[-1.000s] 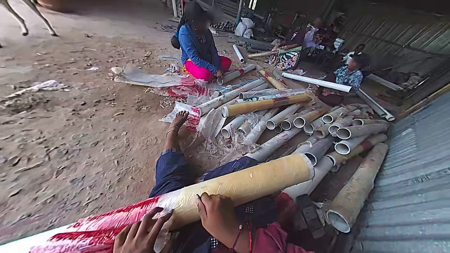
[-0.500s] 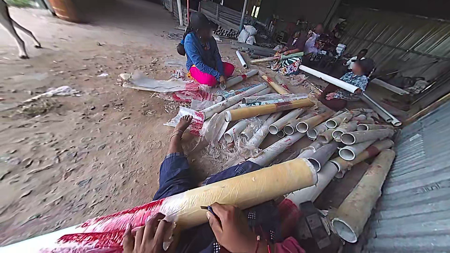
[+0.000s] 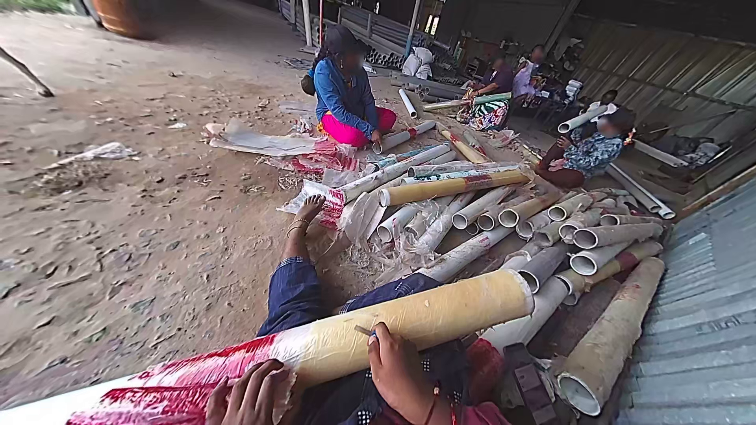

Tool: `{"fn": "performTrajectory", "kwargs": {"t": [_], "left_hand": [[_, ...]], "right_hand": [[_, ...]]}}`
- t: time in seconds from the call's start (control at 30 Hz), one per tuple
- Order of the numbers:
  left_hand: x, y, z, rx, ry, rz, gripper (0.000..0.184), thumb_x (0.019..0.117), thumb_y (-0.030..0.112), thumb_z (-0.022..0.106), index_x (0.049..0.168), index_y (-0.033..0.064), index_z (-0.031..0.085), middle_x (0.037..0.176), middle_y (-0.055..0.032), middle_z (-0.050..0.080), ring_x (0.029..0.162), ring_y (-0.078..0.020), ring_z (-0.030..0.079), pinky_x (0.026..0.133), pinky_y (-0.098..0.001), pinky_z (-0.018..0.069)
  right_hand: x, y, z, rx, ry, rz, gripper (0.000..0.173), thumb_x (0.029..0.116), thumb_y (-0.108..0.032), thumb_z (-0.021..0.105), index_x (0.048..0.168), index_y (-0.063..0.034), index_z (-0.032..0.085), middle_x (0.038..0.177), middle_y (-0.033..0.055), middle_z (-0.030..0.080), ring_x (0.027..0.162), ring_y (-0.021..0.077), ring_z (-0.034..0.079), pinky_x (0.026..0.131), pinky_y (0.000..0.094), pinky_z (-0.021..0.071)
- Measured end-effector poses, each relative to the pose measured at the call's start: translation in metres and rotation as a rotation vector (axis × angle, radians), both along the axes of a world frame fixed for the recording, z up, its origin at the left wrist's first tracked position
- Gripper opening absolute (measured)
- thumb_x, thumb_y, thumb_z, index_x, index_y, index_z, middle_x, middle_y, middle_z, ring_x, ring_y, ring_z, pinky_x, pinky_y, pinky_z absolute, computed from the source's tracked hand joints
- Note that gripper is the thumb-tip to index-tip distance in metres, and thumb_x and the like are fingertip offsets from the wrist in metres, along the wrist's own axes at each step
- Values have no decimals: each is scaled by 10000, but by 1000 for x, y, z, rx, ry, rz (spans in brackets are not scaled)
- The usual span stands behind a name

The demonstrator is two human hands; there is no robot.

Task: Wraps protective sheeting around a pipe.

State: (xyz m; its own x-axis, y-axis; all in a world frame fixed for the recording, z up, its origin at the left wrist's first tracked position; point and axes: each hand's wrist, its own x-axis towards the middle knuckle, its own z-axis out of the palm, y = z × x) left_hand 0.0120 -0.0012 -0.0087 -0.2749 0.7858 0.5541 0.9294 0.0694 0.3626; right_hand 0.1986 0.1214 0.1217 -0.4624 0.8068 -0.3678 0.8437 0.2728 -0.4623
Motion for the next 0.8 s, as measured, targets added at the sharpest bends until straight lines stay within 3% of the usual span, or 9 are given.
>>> {"fn": "performTrajectory", "kwargs": {"t": [0.13, 0.23, 0.33, 0.6, 0.67, 0.73, 0.8], "left_hand": [[-14, -8, 10, -79, -69, -163, 528, 796, 356, 810, 1077, -73, 684, 1171, -275, 691, 1101, -501, 653, 995, -749, 347], [-23, -13, 14, -148, -115, -256, 419, 830, 167, 776, 1167, -66, 683, 1240, -273, 679, 1172, -502, 636, 1018, -756, 332], [-21, -13, 9, -131, -111, -228, 326, 866, 88, 712, 1171, -26, 701, 1231, -245, 694, 1196, -481, 634, 1026, -742, 333], [-18, -12, 4, -90, -80, -191, 333, 874, 92, 695, 1189, -14, 707, 1204, -228, 708, 1146, -477, 656, 1015, -741, 340], [-16, -12, 4, -75, -84, -165, 381, 860, 106, 708, 1209, -45, 685, 1201, -256, 701, 1139, -486, 655, 1031, -720, 342], [-14, -13, 4, -34, -105, -123, 498, 832, 129, 737, 1249, -120, 625, 1194, -334, 672, 1113, -524, 650, 1060, -691, 347], [-13, -13, 3, -13, -108, -100, 529, 833, 142, 747, 1256, -142, 603, 1188, -357, 662, 1107, -534, 647, 1068, -668, 360]], "right_hand": [[-6, -8, -6, -103, -58, 73, 371, 1112, -214, 365, 1282, 22, 597, 1040, 247, 704, 1042, 398, 696, 893, 560, 525], [-13, -13, -3, -123, -194, 108, 387, 1123, -212, 340, 1300, 30, 585, 1105, 253, 702, 1117, 401, 683, 940, 552, 521], [-18, -18, 3, -121, -291, 137, 386, 1127, -201, 341, 1316, 46, 571, 1149, 261, 696, 1149, 407, 674, 957, 542, 525], [-21, -25, 3, -35, -347, 155, 362, 1119, -158, 354, 1287, 71, 578, 1121, 276, 702, 1107, 416, 695, 909, 526, 547], [-21, -25, 4, -46, -346, 136, 362, 1123, -156, 341, 1331, 61, 542, 1114, 271, 704, 1109, 412, 696, 914, 526, 547], [-22, -24, 6, -63, -355, 106, 378, 1132, -176, 330, 1431, 28, 437, 1087, 252, 709, 1099, 404, 703, 914, 520, 545], [-22, -25, 8, -49, -343, 78, 428, 1133, -187, 336, 1513, 8, 359, 1036, 243, 722, 1067, 407, 713, 900, 520, 548]]}}
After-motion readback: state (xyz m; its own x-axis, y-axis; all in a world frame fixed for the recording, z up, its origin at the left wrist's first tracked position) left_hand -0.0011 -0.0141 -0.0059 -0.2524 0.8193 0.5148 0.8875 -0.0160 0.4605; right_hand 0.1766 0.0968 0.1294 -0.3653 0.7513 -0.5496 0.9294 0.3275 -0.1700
